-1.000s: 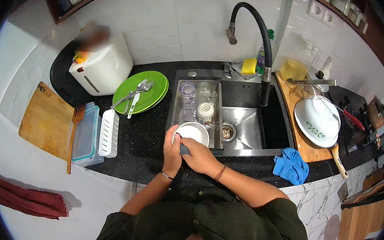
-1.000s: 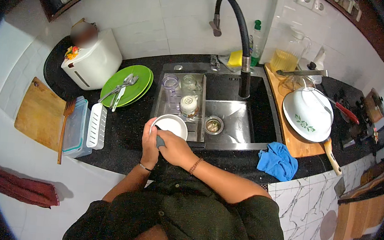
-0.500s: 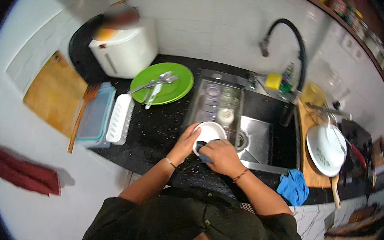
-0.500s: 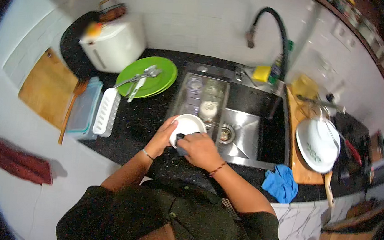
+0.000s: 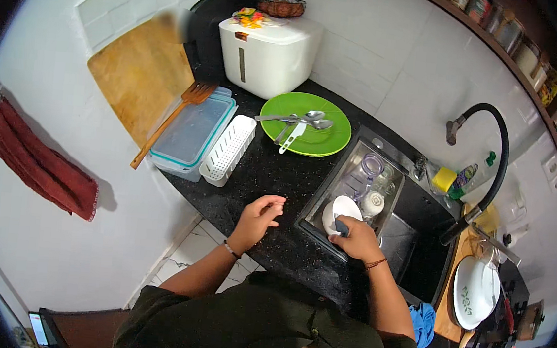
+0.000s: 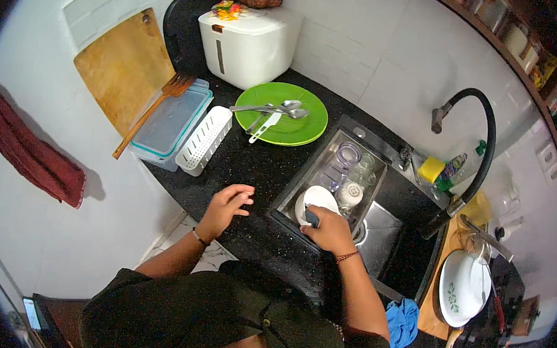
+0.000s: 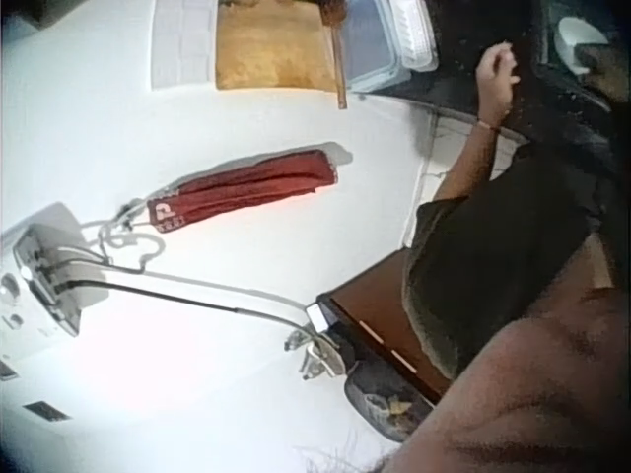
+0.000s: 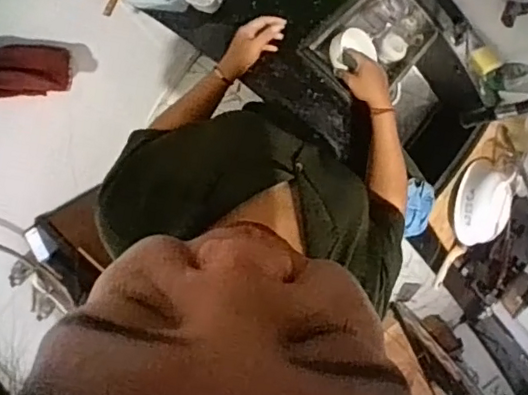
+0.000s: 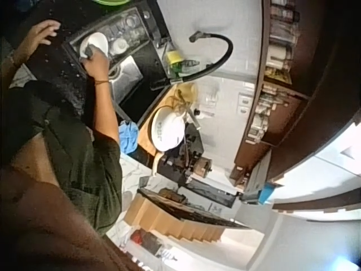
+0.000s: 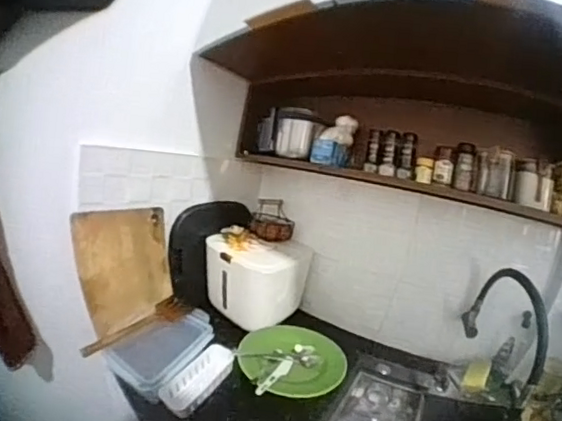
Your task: The person is drying various kitchen utensils and containers such as a spoon, cup, glass, and spatula with a blue cloth.
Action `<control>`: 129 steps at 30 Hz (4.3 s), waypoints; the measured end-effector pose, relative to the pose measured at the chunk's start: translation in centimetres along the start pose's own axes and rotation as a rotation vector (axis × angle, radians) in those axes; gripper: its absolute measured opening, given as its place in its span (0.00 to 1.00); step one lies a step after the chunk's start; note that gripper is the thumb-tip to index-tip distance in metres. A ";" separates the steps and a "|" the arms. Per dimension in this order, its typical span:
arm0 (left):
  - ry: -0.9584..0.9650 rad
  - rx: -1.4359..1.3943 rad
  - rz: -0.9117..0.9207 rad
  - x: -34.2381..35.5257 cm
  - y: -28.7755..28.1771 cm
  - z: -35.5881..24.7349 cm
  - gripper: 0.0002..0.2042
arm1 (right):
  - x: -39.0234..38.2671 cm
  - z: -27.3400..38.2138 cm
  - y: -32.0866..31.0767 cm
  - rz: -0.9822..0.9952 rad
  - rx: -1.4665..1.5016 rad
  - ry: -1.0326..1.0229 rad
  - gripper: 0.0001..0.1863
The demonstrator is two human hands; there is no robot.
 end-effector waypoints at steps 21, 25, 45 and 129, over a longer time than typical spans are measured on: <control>0.552 0.877 -0.395 0.7 -10.0 -2.3 0.22 | 1.8 2.7 1.5 -0.094 -0.204 0.084 0.23; 0.627 0.888 -0.379 1.2 -10.1 -2.1 0.20 | 2.1 2.5 2.3 -0.123 -0.278 0.078 0.27; 0.522 1.091 -0.450 3.1 -11.8 -1.5 0.09 | 4.1 3.0 2.7 0.008 -0.320 0.246 0.32; 0.271 -0.040 0.189 -9.7 22.6 7.4 0.17 | -20.7 -2.7 -4.4 -0.681 -0.121 -0.087 0.28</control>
Point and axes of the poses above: each hand's wrist, its own x-axis towards the middle knuckle, its own y-axis out of the palm, z = x × y, the point moved 1 cm from there along x, towards the middle knuckle, and after that the axes turned 13 degrees about -x, right-handed, at the moved point
